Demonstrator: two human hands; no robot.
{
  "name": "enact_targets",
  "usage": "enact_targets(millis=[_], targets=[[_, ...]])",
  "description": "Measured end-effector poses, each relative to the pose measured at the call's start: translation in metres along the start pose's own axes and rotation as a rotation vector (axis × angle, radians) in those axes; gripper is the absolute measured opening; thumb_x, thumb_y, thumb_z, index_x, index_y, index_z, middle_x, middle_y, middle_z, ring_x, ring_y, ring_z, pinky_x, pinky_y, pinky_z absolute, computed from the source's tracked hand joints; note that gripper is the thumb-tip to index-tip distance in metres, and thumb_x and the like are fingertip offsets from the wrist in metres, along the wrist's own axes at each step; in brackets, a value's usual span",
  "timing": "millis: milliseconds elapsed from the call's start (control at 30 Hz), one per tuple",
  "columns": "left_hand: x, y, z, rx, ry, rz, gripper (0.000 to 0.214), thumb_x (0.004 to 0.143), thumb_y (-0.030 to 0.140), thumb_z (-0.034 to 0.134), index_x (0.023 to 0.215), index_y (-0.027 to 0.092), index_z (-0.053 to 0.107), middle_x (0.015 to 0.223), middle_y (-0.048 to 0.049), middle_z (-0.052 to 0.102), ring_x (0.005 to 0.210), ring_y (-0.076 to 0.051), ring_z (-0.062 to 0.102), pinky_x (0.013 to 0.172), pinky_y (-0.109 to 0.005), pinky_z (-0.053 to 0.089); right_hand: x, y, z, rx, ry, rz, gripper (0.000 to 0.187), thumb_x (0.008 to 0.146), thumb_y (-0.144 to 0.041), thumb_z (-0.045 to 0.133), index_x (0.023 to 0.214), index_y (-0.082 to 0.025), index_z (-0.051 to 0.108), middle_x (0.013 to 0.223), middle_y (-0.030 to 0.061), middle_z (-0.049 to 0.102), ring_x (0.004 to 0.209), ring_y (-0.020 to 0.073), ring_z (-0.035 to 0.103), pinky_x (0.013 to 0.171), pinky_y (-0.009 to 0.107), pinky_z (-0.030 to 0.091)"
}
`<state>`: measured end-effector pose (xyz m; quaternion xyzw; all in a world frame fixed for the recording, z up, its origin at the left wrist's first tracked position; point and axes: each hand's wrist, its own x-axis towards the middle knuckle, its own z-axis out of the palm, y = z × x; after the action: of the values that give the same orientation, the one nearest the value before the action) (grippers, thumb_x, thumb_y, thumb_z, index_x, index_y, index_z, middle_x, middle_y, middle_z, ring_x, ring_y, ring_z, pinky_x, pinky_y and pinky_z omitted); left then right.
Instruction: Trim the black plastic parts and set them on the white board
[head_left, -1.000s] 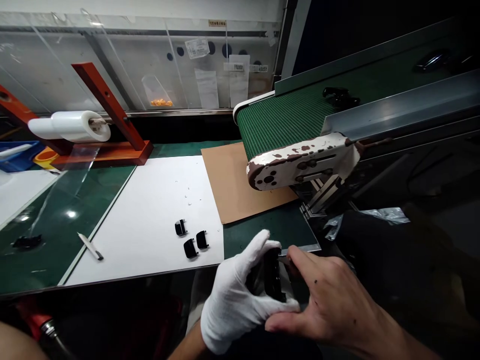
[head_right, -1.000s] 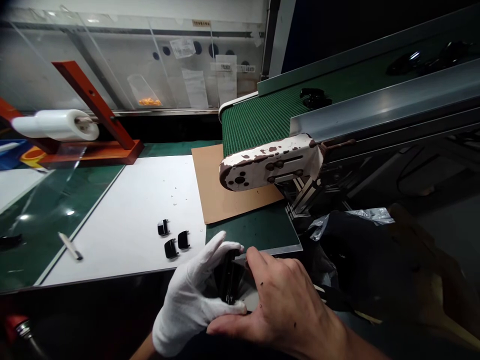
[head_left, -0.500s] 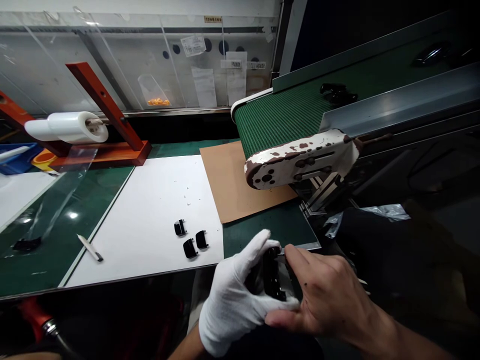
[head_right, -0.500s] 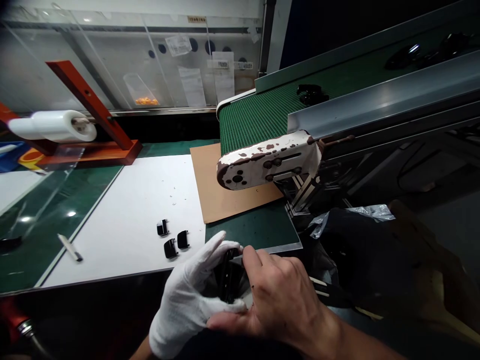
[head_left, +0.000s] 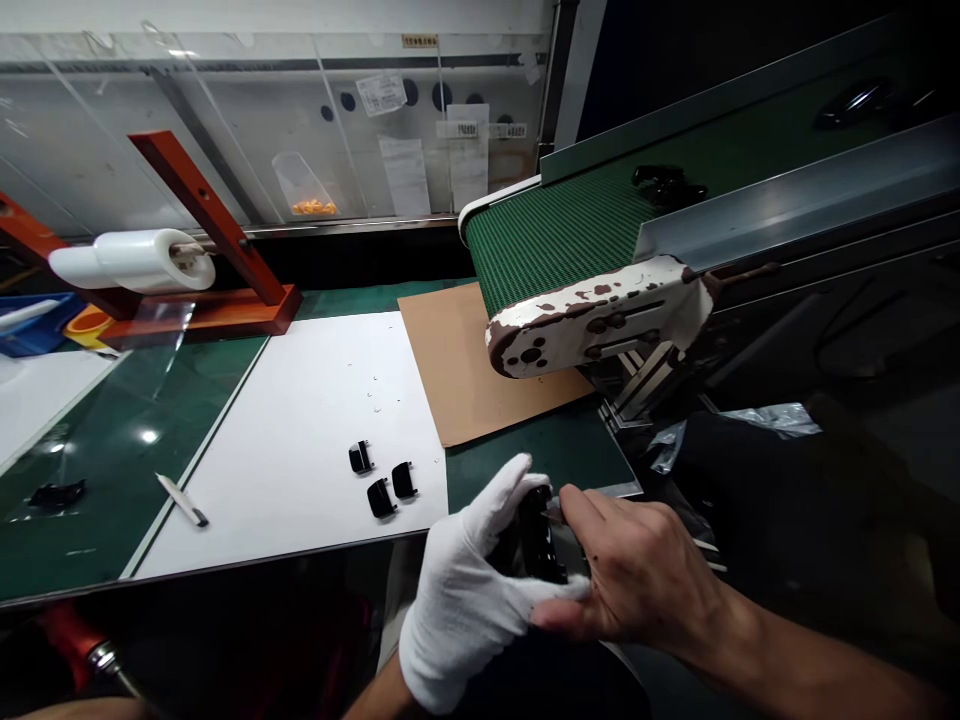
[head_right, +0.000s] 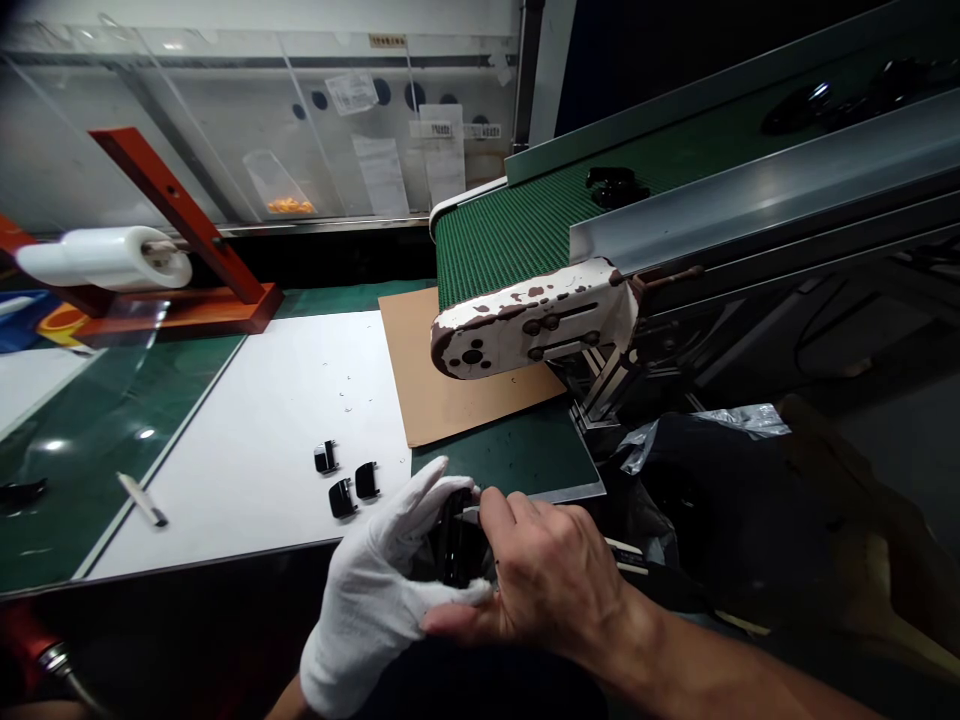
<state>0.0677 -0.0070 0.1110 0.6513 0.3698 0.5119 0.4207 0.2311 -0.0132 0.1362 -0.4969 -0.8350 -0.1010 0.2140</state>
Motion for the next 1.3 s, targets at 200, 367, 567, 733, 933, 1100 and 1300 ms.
enact_targets(millis=[200,367,567,733,933,1100,1300], targets=[[0.0,0.0,0.001,-0.022,0.015,-0.069,0.083,0.059,0.028,0.087,0.133,0.022,0.05,0.115,-0.0075,0.068,0.099,-0.025,0.068,0.09,-0.032,0.059,0.001,0.0,0.002,0.003,0.022,-0.018,0.08,0.084,-0.076,0.003,0.063,-0.017,0.054,0.048,0.0014,0.05,0.041,0.0131,0.048,0.044,0.03,0.024],[0.0,0.0,0.003,-0.041,0.022,-0.08,0.082,0.058,0.018,0.086,0.132,0.023,0.051,0.114,-0.0052,0.068,0.099,-0.023,0.068,0.089,-0.029,0.059,0.001,0.001,0.004,-0.003,0.042,-0.037,0.079,0.086,-0.074,0.005,0.061,-0.017,0.054,0.047,0.001,0.049,0.04,0.0128,0.047,0.043,0.029,0.023],[0.0,-0.001,0.002,-0.032,0.038,-0.098,0.08,0.059,0.016,0.086,0.13,0.024,0.052,0.114,-0.0029,0.069,0.099,-0.021,0.068,0.09,-0.027,0.058,0.0,0.001,0.006,-0.005,0.043,-0.064,0.079,0.088,-0.071,0.005,0.062,-0.017,0.056,0.047,0.0013,0.049,0.041,0.0131,0.047,0.044,0.03,0.023],[0.001,-0.004,0.002,-0.015,0.055,-0.126,0.078,0.058,0.018,0.086,0.129,0.023,0.053,0.114,-0.0033,0.069,0.099,-0.022,0.068,0.089,-0.029,0.059,0.002,0.001,0.006,-0.012,0.058,-0.079,0.077,0.089,-0.069,0.005,0.059,-0.018,0.054,0.046,0.0011,0.048,0.04,0.0126,0.045,0.044,0.031,0.022],[0.0,-0.004,0.003,-0.032,0.058,-0.157,0.077,0.058,0.019,0.086,0.128,0.02,0.054,0.112,-0.0053,0.069,0.098,-0.023,0.068,0.09,-0.032,0.059,0.001,0.002,0.008,-0.002,0.034,-0.091,0.074,0.09,-0.068,0.007,0.058,-0.019,0.051,0.046,0.0007,0.049,0.04,0.0121,0.044,0.044,0.031,0.021],[0.001,-0.008,0.006,-0.118,0.097,-0.282,0.076,0.057,0.02,0.087,0.126,0.02,0.056,0.112,-0.0067,0.068,0.099,-0.024,0.067,0.094,-0.036,0.056,0.0,0.003,0.01,0.027,0.023,-0.13,0.067,0.095,-0.061,0.014,0.058,-0.019,0.051,0.047,0.0002,0.05,0.041,0.0115,0.045,0.045,0.031,0.02],[-0.001,-0.013,0.008,-0.476,0.126,-0.241,0.079,0.055,0.021,0.089,0.126,0.029,0.056,0.118,-0.0035,0.066,0.109,-0.023,0.064,0.094,-0.029,0.055,0.005,-0.005,0.008,0.076,0.15,-0.045,0.061,0.087,-0.071,0.027,0.059,-0.021,0.048,0.047,-0.0021,0.045,0.041,0.0122,0.044,0.045,0.029,0.026]])
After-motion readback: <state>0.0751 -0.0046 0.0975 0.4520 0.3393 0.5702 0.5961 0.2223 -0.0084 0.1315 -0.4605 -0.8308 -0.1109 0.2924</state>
